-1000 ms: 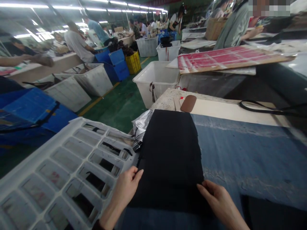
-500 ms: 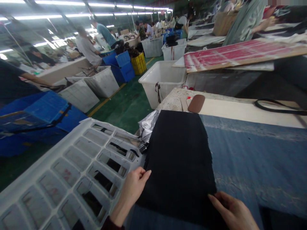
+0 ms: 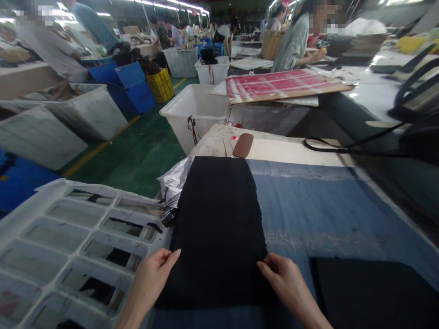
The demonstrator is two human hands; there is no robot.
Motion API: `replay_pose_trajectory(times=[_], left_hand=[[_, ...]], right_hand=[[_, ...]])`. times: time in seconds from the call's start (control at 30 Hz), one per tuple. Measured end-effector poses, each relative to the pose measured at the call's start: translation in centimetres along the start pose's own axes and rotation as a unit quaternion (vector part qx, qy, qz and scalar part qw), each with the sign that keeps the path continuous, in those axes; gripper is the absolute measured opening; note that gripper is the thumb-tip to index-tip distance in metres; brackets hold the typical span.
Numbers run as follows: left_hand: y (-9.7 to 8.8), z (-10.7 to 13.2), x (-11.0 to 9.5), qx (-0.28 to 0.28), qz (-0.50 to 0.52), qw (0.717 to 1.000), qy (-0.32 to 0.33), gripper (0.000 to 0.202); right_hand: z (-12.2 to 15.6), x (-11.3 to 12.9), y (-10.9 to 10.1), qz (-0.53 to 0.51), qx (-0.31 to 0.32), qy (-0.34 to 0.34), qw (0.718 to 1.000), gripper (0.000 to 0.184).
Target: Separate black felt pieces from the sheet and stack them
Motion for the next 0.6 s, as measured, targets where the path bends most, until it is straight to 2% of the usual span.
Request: replay_pose_trajectory(times=[0.37,0.53,0.6], left_hand=[[-0.01,0.00,0.25,-0.005,-0.013,1.000,0.003,0.054],[-0.15,-0.18,0.46,0.024,-0.067,0.997,0.001,0.050],[-0.48,-0.38,0.83,0.017,-0.098,0.995,0.002,0.046]], right_hand=[[0.11,0.42,-0.34,0.003,-0.019,0.000,1.000,0.028],[0.22,0.58,-0.68,0.003,-0.035,0.003,0.999,0.026],[0.47,0.88,-0.85,-0.004,-0.041,0.007,0.999,0.024]])
Point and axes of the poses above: each hand's wrist, its own z-axis away from the middle knuckle, its own y-axis out of the palm, x = y × z, the point moved 7 cm from there along -z, towards the middle knuckle, and after that the axes turned 12 degrees about y, right-handed, at the moved point
